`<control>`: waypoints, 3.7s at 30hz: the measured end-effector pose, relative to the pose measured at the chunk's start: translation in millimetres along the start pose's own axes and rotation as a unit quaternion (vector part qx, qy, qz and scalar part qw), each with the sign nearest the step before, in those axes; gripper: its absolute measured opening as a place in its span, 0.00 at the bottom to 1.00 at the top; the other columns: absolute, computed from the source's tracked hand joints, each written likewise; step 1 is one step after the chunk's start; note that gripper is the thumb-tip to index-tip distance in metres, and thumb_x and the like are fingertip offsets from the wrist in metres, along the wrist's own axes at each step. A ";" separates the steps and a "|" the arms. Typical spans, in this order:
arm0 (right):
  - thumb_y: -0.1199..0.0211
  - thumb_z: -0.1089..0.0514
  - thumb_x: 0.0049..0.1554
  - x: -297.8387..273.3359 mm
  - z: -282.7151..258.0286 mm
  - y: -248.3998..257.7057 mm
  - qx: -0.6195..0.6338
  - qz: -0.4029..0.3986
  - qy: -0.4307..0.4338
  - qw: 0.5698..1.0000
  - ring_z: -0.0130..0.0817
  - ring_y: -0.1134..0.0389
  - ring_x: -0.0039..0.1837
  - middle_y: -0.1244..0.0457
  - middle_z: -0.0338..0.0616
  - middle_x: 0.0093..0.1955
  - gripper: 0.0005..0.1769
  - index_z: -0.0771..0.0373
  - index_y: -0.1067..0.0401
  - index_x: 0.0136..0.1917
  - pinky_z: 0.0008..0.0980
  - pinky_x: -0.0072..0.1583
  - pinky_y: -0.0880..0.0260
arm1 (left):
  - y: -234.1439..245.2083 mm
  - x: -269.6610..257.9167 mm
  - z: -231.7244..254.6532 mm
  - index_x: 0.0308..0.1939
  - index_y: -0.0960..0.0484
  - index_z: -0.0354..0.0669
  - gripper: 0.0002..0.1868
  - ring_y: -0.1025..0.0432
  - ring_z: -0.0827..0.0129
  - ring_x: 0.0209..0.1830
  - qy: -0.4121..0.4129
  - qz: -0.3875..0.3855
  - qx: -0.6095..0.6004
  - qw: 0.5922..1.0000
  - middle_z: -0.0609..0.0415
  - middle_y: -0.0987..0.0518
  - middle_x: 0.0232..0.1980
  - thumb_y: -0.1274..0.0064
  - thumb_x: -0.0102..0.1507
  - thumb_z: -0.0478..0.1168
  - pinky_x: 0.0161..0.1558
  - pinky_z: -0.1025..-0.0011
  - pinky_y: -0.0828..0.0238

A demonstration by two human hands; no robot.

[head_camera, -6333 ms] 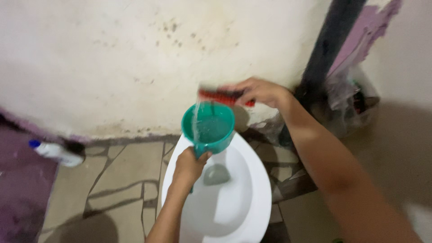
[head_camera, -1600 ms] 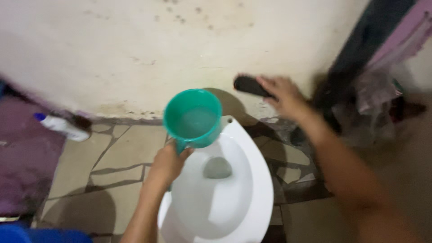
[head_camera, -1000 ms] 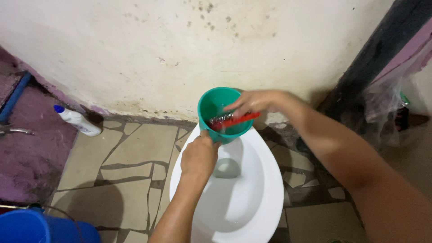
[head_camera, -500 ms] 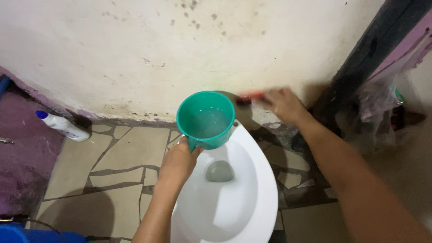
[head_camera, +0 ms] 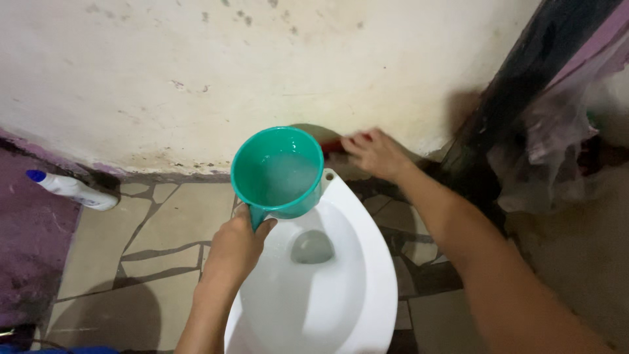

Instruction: The person scrubs a stained wall and tiled floor in a bathroom using a brush and water from a small green bucket.

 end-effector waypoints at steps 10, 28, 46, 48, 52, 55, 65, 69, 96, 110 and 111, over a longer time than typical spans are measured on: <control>0.41 0.55 0.56 -6.7 5.9 19.4 0.010 0.029 -0.059 0.998 0.37 0.40 0.60 0.39 0.38 0.63 0.32 0.40 0.30 0.74 0.42 0.55 0.42 | 0.8 -6.0 2.4 0.57 0.28 0.34 0.26 0.22 0.37 0.43 0.022 -0.013 0.004 1.000 0.31 0.18 0.40 0.45 0.63 0.50 0.46 0.46 0.27; 0.40 0.66 0.63 -69.5 26.2 -15.8 0.009 0.119 -0.248 0.961 0.45 0.40 0.64 0.43 0.46 0.67 0.38 0.32 0.39 0.79 0.49 0.58 0.43 | -3.9 1.8 -7.9 0.50 0.23 0.34 0.24 0.23 0.37 0.42 -0.008 0.017 0.004 1.000 0.31 0.17 0.39 0.43 0.62 0.51 0.44 0.48 0.27; 0.24 0.59 0.57 -118.3 9.3 -5.4 0.093 0.221 -0.515 0.823 0.58 0.38 0.65 0.43 0.59 0.65 0.47 0.57 0.46 0.82 0.54 0.63 0.34 | -9.0 5.2 -13.0 0.49 0.23 0.35 0.23 0.22 0.36 0.41 0.008 0.011 0.011 1.000 0.31 0.17 0.38 0.43 0.62 0.53 0.44 0.47 0.27; 0.25 0.60 0.55 -147.9 -7.8 -21.9 0.161 0.156 -0.589 0.777 0.58 0.37 0.67 0.41 0.58 0.67 0.48 0.53 0.46 0.83 0.49 0.64 0.33 | -10.2 4.5 -13.8 0.49 0.24 0.35 0.23 0.22 0.37 0.40 0.008 0.010 0.004 1.000 0.31 0.18 0.37 0.44 0.63 0.52 0.45 0.47 0.27; 0.29 0.61 0.58 -144.1 1.6 -19.8 0.190 0.185 -0.593 0.760 0.58 0.39 0.69 0.44 0.62 0.69 0.48 0.54 0.49 0.84 0.45 0.67 0.33 | -11.0 0.5 -8.7 0.49 0.24 0.35 0.24 0.22 0.37 0.40 -0.011 0.025 0.000 1.000 0.32 0.17 0.37 0.44 0.62 0.53 0.44 0.47 0.27; 0.32 0.58 0.66 -121.1 44.2 -19.0 0.272 0.248 -0.615 0.698 0.57 0.40 0.72 0.46 0.62 0.72 0.48 0.59 0.61 0.87 0.44 0.70 0.36 | -15.3 -1.0 -13.6 0.49 0.24 0.35 0.24 0.21 0.39 0.40 0.023 0.000 0.018 1.000 0.33 0.17 0.37 0.45 0.63 0.54 0.45 0.48 0.26; 0.33 0.56 0.63 -165.9 -20.2 -42.4 0.295 0.213 -0.653 0.664 0.60 0.44 0.74 0.49 0.65 0.75 0.52 0.60 0.65 0.86 0.45 0.74 0.42 | -19.5 1.5 -14.4 0.56 0.25 0.38 0.26 0.22 0.37 0.42 -0.002 0.026 -0.005 1.000 0.32 0.17 0.40 0.43 0.62 0.52 0.46 0.47 0.27; 0.31 0.59 0.62 -96.8 43.8 11.7 0.151 0.257 -0.531 0.793 0.65 0.44 0.73 0.49 0.68 0.75 0.50 0.60 0.59 0.85 0.51 0.70 0.40 | -21.3 2.7 -12.1 0.60 0.27 0.39 0.28 0.22 0.38 0.44 -0.009 0.029 -0.003 1.000 0.33 0.17 0.40 0.44 0.62 0.51 0.48 0.47 0.27; 0.43 0.56 0.56 171.0 -34.7 30.4 -0.017 -0.005 0.208 0.978 0.37 0.37 0.56 0.38 0.39 0.55 0.31 0.46 0.35 0.74 0.38 0.50 0.34 | 59.2 -19.5 -157.8 0.23 0.25 0.32 0.24 0.39 0.69 0.14 0.211 0.047 -0.292 0.932 0.51 0.30 0.19 0.37 0.62 0.49 0.18 0.66 0.43; 0.43 0.59 0.59 227.6 -117.1 -53.8 0.018 -0.293 0.283 0.913 0.35 0.38 0.65 0.38 0.30 0.60 0.23 0.44 0.31 0.67 0.38 0.49 0.35 | -46.7 -21.4 -292.3 0.28 0.19 0.35 0.26 0.32 0.69 0.16 0.237 0.030 -0.293 0.926 0.51 0.25 0.19 0.37 0.58 0.59 0.20 0.66 0.35; 0.43 0.57 0.60 244.5 -122.4 -43.7 -0.039 -0.206 0.279 0.937 0.34 0.38 0.63 0.37 0.32 0.57 0.22 0.49 0.31 0.68 0.38 0.52 0.37 | -52.2 -18.2 -290.2 0.30 0.20 0.36 0.26 0.32 0.68 0.16 0.242 0.022 -0.300 0.922 0.50 0.24 0.19 0.35 0.57 0.58 0.20 0.65 0.35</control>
Point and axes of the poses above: each hand's wrist, its own x-axis towards the middle knuckle, its own y-axis out of the back of the hand, z = x × y, the point moved 7 cm from there along x, towards the middle knuckle
